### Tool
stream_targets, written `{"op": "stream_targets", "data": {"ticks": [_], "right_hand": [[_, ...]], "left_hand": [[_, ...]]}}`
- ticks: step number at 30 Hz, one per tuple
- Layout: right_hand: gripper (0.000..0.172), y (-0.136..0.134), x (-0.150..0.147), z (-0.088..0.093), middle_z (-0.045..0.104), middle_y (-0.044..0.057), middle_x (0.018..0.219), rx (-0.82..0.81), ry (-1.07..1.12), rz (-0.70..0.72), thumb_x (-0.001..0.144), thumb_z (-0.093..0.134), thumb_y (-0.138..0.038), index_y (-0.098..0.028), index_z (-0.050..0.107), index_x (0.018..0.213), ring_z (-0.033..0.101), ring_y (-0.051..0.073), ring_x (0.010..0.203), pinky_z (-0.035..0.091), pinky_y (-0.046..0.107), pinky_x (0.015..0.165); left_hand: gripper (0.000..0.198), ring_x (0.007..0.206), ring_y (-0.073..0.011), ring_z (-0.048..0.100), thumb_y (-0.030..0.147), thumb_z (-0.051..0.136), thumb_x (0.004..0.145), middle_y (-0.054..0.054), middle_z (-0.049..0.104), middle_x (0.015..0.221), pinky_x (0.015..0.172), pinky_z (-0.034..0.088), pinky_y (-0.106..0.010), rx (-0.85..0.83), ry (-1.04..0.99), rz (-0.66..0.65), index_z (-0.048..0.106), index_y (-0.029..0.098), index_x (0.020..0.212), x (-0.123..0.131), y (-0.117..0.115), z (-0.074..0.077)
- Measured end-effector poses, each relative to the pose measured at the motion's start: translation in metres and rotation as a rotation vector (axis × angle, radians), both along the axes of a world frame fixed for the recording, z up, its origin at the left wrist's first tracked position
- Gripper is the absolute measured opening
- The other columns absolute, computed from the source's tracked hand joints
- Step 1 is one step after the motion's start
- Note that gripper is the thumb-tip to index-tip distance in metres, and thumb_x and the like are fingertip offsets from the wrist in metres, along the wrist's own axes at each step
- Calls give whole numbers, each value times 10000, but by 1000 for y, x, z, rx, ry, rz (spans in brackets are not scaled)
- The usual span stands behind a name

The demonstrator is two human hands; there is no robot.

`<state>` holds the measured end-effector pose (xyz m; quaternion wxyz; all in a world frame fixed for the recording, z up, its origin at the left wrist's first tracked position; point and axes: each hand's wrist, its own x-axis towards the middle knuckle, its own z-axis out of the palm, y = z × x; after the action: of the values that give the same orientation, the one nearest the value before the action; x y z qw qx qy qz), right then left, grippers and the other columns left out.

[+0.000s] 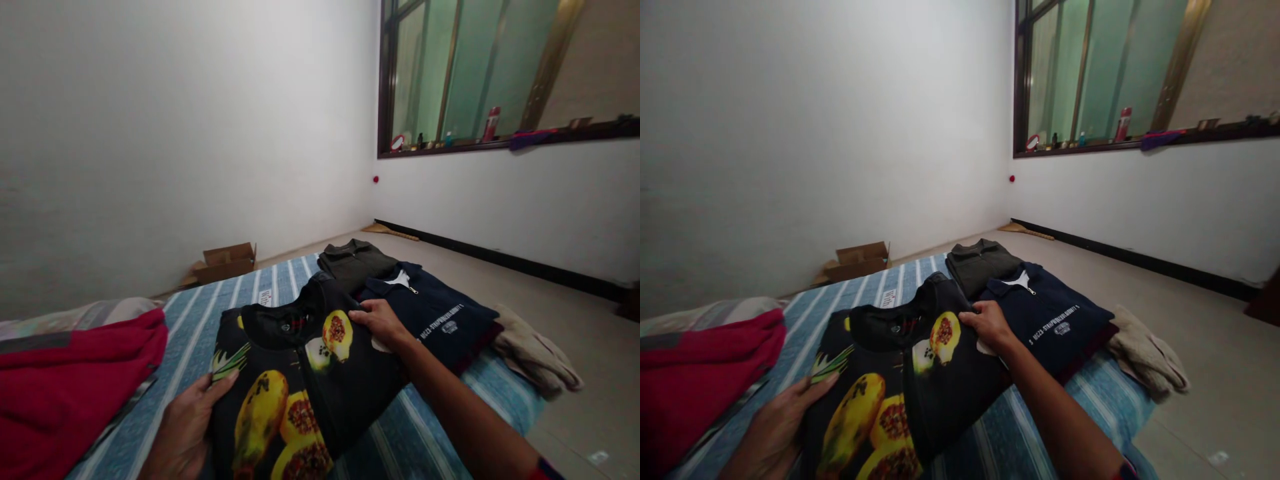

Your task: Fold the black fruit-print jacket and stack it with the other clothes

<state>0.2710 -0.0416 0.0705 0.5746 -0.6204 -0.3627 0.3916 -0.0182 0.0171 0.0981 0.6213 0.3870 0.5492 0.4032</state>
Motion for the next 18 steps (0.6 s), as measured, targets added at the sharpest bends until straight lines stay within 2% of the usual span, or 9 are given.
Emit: {"op": "stream_targets", "data": {"ticks": [3, 8, 12, 18], "right_hand": [[142, -6, 16, 12, 649, -10, 601, 5, -11, 26, 706, 658, -297, -161, 622, 686, 588, 136, 511, 445, 216, 471], [153, 3, 36, 8, 660, 1, 599, -13, -100, -15, 687, 701, -282, -140, 650, 713, 567, 118, 470, 433, 201, 441], [221, 14, 54, 4, 695, 34, 674, -52, -164, -41, 654, 756, -317, -141, 689, 770, 588, 120, 498, 455, 196, 454], [249, 16, 80, 6, 712, 38, 745, -181, -233, -108, 617, 792, -363, -189, 693, 766, 623, 148, 564, 510, 227, 516]], "left_hand": [[279, 608, -252, 687, 76, 616, 707, -55, 719, 725, 510, 568, -333, 52, -52, -39, 653, 163, 969, 11, 5, -3], [207, 639, -206, 685, 50, 604, 720, -59, 720, 732, 616, 570, -301, 141, -206, -137, 672, 118, 904, 28, 32, -34], [177, 595, -177, 670, 46, 635, 686, -65, 715, 711, 583, 551, -258, 168, -344, -210, 675, 96, 851, 45, 54, -58], [160, 545, -151, 645, 58, 659, 660, -51, 705, 684, 522, 523, -229, 111, -476, -305, 670, 101, 813, 71, 74, -75]]}}
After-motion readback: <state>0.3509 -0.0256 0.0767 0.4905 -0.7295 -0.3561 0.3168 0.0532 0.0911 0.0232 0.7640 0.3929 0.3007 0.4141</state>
